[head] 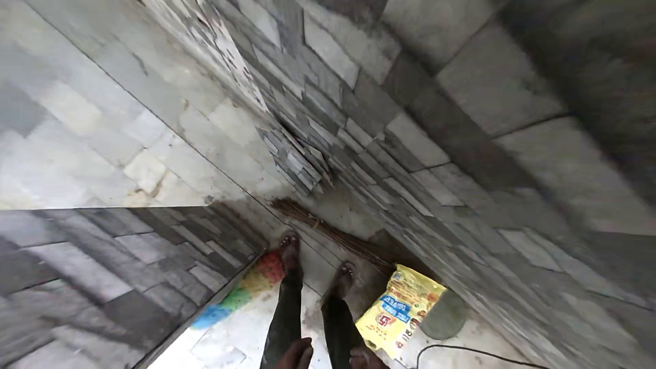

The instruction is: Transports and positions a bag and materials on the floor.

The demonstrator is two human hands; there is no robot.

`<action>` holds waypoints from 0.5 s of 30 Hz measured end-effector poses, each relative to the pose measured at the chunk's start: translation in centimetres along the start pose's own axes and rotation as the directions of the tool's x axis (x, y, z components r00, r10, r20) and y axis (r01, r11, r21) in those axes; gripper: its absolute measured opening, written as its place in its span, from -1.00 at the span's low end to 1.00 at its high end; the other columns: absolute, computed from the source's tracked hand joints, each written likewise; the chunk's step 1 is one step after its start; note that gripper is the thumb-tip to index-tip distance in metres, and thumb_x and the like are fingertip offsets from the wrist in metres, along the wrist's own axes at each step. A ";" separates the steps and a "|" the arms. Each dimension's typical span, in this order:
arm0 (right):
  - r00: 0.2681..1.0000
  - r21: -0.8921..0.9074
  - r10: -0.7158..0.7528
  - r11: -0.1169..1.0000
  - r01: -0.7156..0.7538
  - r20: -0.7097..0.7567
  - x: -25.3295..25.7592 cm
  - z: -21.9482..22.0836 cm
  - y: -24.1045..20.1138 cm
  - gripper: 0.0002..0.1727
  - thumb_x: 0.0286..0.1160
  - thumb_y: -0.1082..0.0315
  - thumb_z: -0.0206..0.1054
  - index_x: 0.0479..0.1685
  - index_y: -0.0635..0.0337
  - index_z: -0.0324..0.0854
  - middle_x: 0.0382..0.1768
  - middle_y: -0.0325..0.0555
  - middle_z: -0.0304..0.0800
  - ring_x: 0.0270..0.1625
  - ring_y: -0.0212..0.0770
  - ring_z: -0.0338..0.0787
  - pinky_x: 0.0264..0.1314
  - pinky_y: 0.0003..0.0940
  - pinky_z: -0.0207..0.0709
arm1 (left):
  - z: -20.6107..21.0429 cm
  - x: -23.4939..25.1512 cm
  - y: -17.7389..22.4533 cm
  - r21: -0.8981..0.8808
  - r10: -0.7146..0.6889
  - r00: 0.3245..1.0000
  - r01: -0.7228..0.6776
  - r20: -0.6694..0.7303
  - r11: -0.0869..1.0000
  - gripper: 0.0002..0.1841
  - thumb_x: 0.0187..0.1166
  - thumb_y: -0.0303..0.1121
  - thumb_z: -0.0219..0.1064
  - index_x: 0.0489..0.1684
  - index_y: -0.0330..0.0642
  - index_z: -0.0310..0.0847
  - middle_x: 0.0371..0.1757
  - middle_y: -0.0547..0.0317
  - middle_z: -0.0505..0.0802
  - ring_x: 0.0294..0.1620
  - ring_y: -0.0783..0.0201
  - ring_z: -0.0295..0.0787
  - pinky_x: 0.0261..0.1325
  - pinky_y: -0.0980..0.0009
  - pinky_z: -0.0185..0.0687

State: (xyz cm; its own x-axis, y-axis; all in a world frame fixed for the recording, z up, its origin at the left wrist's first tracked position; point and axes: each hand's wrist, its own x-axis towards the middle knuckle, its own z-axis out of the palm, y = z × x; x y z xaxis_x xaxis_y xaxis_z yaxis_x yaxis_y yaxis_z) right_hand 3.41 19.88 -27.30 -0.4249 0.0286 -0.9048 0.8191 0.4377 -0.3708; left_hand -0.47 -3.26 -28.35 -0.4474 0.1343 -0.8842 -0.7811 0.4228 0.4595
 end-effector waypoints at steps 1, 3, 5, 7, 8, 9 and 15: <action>1.000 -0.001 -0.009 1.000 0.009 -0.011 -1.0 -0.9 -0.1 -0.59 0.71 0.25 0.26 0.38 0.33 0.62 0.14 0.12 0.88 0.19 0.00 0.88 0.39 0.03 0.67 | 0.4 -1.3 0.4 0.012 0.010 1.000 -0.010 0.001 1.000 -0.57 0.80 -0.22 0.19 0.44 -0.36 0.59 0.25 -0.16 0.84 0.27 0.07 0.81 0.47 0.06 0.63; 1.000 -0.031 -0.005 1.000 0.004 -0.017 -3.6 -2.1 0.5 -0.59 0.71 0.25 0.26 0.39 0.29 0.63 0.14 0.10 0.88 0.18 -0.01 0.88 0.39 0.03 0.67 | 1.0 -4.8 0.7 0.059 -0.005 1.000 0.004 0.013 0.998 -0.56 0.80 -0.17 0.18 0.48 -0.26 0.60 0.28 -0.08 0.84 0.30 0.12 0.80 0.49 0.07 0.62; 1.000 -0.063 -0.006 0.998 0.004 -0.026 -5.4 -3.1 1.6 -0.60 0.71 0.23 0.27 0.38 0.26 0.65 0.13 0.06 0.89 0.17 -0.02 0.88 0.38 0.02 0.68 | 1.4 -7.7 1.1 0.104 -0.011 0.999 0.008 0.031 0.995 -0.53 0.81 -0.11 0.15 0.54 -0.20 0.56 0.38 -0.03 0.80 0.39 0.14 0.75 0.57 0.08 0.56; 0.999 -0.064 -0.015 0.998 0.012 -0.050 -6.8 -4.2 2.8 -0.61 0.70 0.23 0.28 0.36 0.27 0.66 0.12 0.06 0.89 0.17 -0.03 0.89 0.37 0.01 0.69 | 2.0 -10.1 2.1 0.109 0.000 0.999 -0.003 0.033 0.994 -0.52 0.81 -0.10 0.16 0.55 -0.20 0.55 0.41 -0.05 0.78 0.43 0.12 0.73 0.59 0.07 0.53; 0.998 -0.061 -0.014 0.998 0.010 -0.061 -7.6 -4.6 3.7 -0.61 0.70 0.23 0.29 0.35 0.26 0.67 0.10 0.06 0.89 0.14 -0.04 0.89 0.35 0.00 0.70 | 2.5 -11.4 2.2 0.118 -0.001 0.999 -0.004 0.045 0.993 -0.51 0.81 -0.08 0.16 0.56 -0.18 0.55 0.43 -0.02 0.77 0.44 0.14 0.72 0.60 0.09 0.53; 0.998 -0.059 0.001 0.998 -0.005 -0.068 -8.5 -5.0 4.5 -0.62 0.70 0.22 0.28 0.34 0.25 0.67 0.09 0.06 0.89 0.12 -0.04 0.89 0.32 0.01 0.70 | 2.9 -12.6 2.2 0.133 0.005 0.998 -0.013 0.065 0.991 -0.50 0.81 -0.07 0.15 0.58 -0.16 0.54 0.44 -0.01 0.77 0.44 0.15 0.72 0.60 0.10 0.52; 0.991 -0.046 0.087 0.995 -0.092 -0.102 -11.2 -5.7 9.3 -0.62 0.73 0.22 0.24 0.33 0.28 0.66 0.06 0.10 0.87 0.09 -0.02 0.88 0.31 0.01 0.68 | 4.0 -16.8 2.1 0.254 0.151 0.979 -0.182 0.138 0.950 -0.49 0.81 -0.06 0.13 0.59 -0.18 0.52 0.44 -0.07 0.75 0.42 0.11 0.72 0.58 0.12 0.53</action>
State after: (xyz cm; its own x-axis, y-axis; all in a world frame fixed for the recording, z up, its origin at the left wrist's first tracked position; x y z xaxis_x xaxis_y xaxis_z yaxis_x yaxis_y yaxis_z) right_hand 13.56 28.74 -19.39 -0.3894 0.1579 -0.9074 0.8358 0.4745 -0.2761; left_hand 7.14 -1.06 -12.85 -0.4956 0.3189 -0.8079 -0.5498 0.6048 0.5761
